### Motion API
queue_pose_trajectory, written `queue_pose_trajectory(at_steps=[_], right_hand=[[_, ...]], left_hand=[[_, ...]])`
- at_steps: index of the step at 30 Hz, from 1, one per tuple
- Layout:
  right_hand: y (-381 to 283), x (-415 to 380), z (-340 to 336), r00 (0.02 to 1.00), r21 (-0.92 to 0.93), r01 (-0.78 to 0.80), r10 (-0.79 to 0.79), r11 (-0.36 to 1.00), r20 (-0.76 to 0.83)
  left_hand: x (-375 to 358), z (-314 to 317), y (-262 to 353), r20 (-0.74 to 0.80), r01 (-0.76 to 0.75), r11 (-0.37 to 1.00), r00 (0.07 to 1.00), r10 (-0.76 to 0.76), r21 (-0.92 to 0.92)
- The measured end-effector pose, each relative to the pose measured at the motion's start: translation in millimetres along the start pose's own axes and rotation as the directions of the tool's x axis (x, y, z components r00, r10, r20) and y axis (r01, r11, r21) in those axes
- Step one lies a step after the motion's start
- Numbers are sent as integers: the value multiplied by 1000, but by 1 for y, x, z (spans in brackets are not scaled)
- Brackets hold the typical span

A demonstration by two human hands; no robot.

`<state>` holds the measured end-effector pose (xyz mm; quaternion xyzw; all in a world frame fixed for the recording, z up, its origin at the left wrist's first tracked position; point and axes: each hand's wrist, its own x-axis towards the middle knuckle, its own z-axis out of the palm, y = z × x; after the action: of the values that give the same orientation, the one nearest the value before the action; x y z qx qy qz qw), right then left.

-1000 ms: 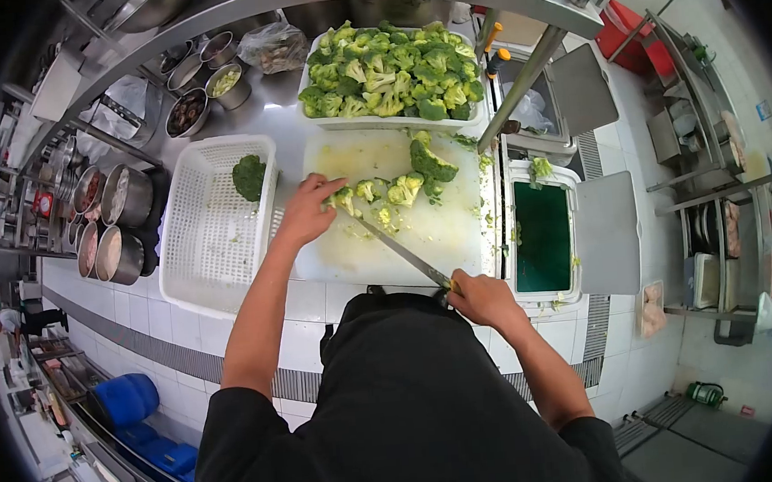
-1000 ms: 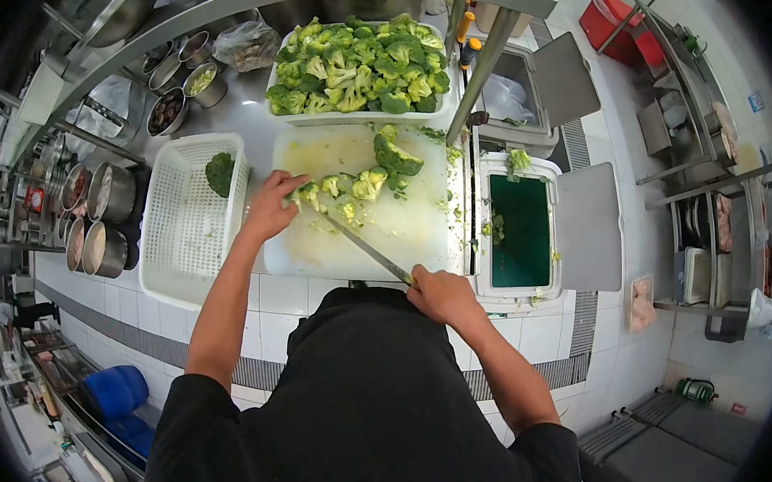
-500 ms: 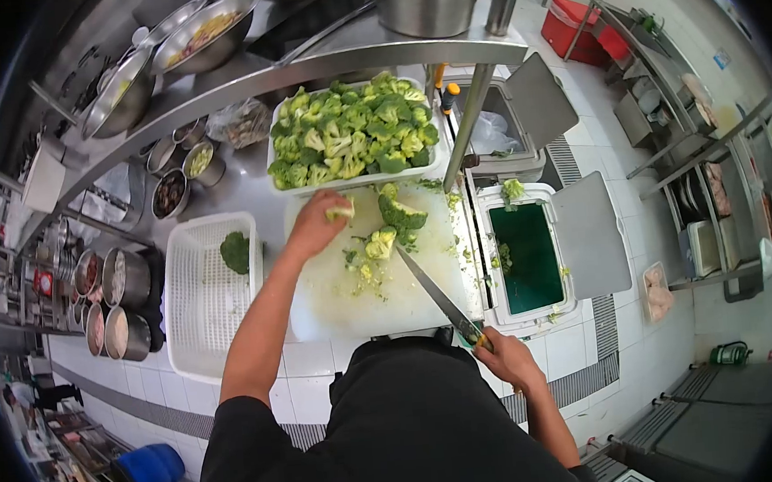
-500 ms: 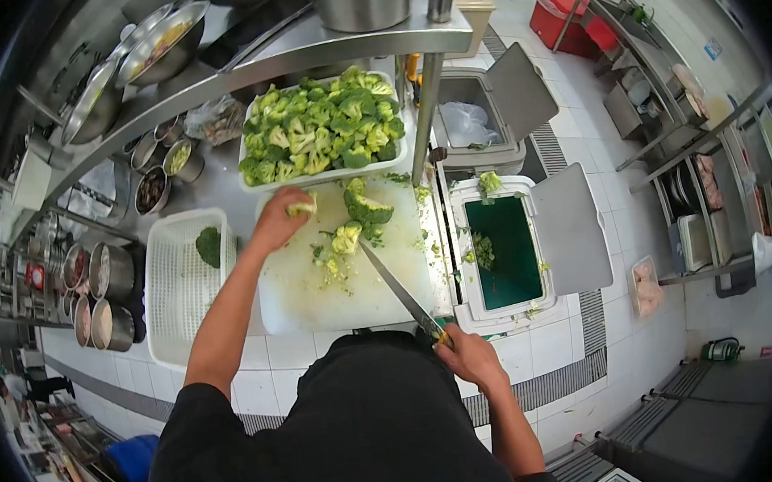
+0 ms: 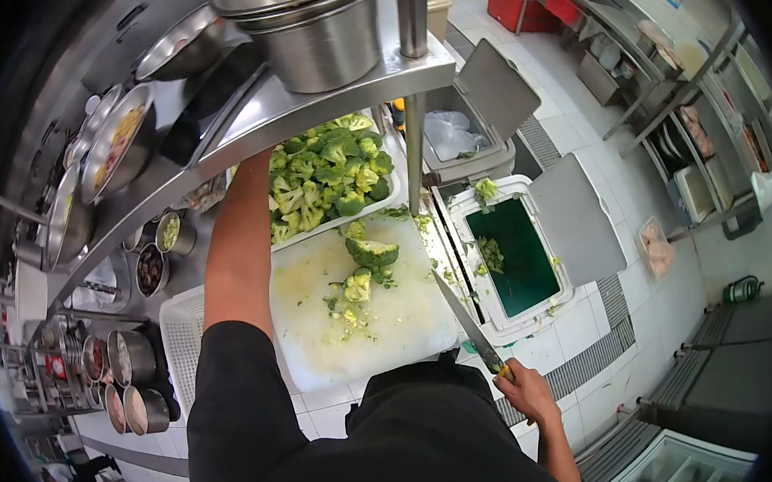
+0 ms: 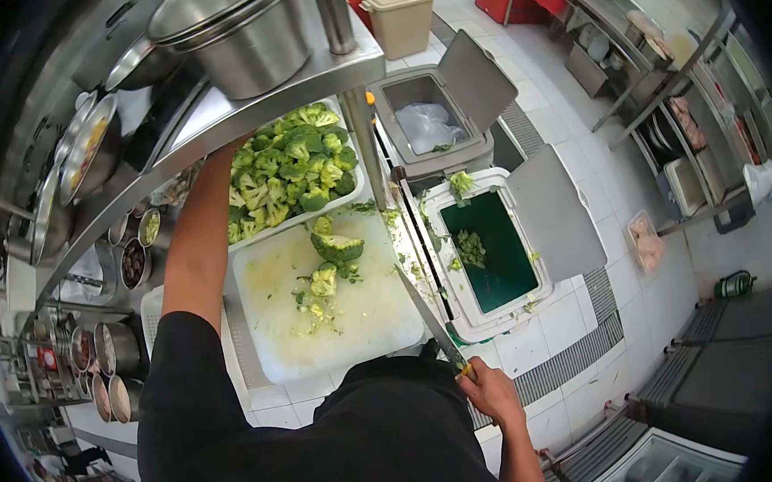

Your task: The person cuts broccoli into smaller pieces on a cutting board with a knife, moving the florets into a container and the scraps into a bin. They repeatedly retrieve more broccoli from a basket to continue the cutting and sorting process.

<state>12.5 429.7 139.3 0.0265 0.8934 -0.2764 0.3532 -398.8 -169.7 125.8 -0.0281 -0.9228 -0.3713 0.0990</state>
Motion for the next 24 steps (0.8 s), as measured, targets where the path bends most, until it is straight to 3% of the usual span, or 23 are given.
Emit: queue_pose_trajectory(at_steps=[8, 24], right_hand=[[19, -6, 0, 995, 69, -103, 103, 992, 5], [18, 24, -18, 1000, -6, 1, -1, 1000, -4]], left_hand=[[33, -9, -5, 76, 206, 967, 978, -196, -150], [67, -31, -5, 119, 572, 721, 808, -577, -391]])
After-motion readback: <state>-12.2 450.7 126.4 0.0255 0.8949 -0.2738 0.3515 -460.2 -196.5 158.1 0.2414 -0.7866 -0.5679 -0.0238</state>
